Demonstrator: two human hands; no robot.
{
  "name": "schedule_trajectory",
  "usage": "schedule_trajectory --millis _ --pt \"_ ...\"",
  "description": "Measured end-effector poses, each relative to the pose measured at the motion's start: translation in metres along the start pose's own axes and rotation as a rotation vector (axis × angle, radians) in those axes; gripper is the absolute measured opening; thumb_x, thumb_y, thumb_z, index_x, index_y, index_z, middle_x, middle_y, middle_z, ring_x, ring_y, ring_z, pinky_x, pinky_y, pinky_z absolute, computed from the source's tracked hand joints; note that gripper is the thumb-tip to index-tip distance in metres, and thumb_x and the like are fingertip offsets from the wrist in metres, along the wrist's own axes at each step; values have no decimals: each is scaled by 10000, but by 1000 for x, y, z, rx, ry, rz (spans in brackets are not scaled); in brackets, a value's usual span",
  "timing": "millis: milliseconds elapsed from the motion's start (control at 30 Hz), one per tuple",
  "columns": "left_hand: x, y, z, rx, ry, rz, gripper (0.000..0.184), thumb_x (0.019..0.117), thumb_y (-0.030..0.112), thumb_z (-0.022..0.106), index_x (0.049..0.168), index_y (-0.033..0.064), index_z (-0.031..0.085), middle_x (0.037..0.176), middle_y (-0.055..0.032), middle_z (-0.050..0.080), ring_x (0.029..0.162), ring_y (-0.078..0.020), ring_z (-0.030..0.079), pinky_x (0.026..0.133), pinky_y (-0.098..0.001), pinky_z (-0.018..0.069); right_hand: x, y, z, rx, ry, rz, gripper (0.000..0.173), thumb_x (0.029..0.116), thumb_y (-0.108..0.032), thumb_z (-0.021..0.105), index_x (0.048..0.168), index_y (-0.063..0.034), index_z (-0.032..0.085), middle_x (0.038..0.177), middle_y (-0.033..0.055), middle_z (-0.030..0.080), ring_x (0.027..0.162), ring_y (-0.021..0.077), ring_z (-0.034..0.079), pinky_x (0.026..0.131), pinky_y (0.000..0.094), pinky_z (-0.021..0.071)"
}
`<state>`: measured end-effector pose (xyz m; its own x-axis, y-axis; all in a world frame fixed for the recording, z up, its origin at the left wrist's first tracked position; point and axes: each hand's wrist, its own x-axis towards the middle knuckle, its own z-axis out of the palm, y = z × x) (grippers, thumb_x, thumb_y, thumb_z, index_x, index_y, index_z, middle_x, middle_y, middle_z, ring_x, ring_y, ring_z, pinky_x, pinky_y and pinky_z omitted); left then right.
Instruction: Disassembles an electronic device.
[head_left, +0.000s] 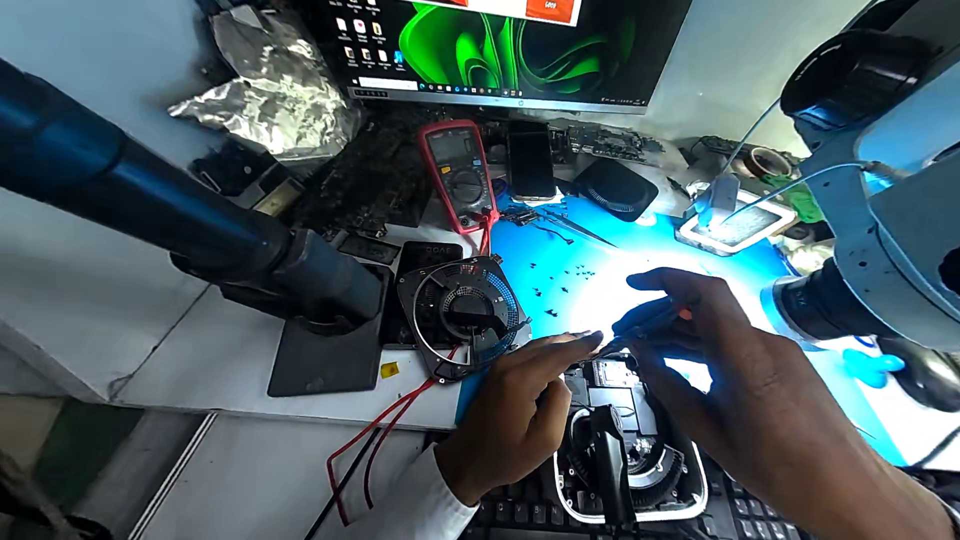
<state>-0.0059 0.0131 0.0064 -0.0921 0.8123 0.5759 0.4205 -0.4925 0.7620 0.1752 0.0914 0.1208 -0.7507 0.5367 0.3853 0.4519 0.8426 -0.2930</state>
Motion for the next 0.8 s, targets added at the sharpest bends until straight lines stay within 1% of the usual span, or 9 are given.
schedule_trajectory --millis 233,300,333,400,500,567,633,733,800 --pt "1 0 1 37 14 -11 421 927 37 468 1267 64 714 1208 -40 734 1162 -77 667 978 -253 561 10 2 -2 -34 -63 -36 501 933 -224 617 1413 -167 486 924 -103 677 784 -4 675 624 187 571" --pt "1 0 1 46 23 -19 416 928 44 475 1266 83 714 1180 -17 736 1127 -63 675 953 -248 573 14 1 -1 -16 -49 -57 428 943 -240 635 1354 -173 534 887 -96 659 719 5 644 564 193 534" --pt "0 0 1 56 23 -24 412 936 53 475 1271 99 710 1177 5 731 1107 -50 673 933 -238 575 15 0 -1 -12 -24 -70 363 959 -258 634 1305 -172 562 879 -97 669 724 0 658 567 187 546" --pt "-1 -1 1 63 11 -38 413 965 80 464 1306 126 692 1204 35 723 1102 -49 672 928 -253 581 12 -2 -5 -24 41 -98 266 974 -233 616 1230 -160 604 886 -86 688 754 -5 672 594 174 553" --pt "-2 -5 1 51 10 -51 413 979 111 455 1323 134 682 1243 46 722 1144 -71 675 964 -284 586 -17 4 -26 -8 163 -147 140 1009 -187 618 1140 -138 625 981 -49 698 852 -9 655 699 144 547" --pt "-1 -5 2 61 22 -51 414 975 117 452 1315 141 687 1234 60 725 1126 -52 675 948 -259 583 -52 21 -37 -2 232 -96 84 994 -184 659 1064 -154 624 1090 -30 726 940 18 681 759 160 561" --pt "-1 -6 4 74 35 -49 420 964 120 451 1306 142 693 1222 67 729 1119 -39 675 939 -244 582 -92 46 -38 -58 298 -16 32 976 -169 665 967 -151 640 1125 -6 741 1009 60 706 796 184 585" --pt "-1 -5 5 98 44 -45 418 961 119 448 1295 144 699 1217 78 728 1118 -28 673 946 -233 579 -139 90 -23 -175 456 106 54 962 -130 663 948 -80 677 1090 74 728 1013 97 699 824 202 580" --pt "-1 -5 5 101 40 -47 420 965 114 442 1298 150 696 1217 82 725 1105 -28 675 936 -234 584 -154 122 -9 -197 549 196 90 911 -87 672 934 -16 722 1052 116 708 973 104 685 816 196 577"
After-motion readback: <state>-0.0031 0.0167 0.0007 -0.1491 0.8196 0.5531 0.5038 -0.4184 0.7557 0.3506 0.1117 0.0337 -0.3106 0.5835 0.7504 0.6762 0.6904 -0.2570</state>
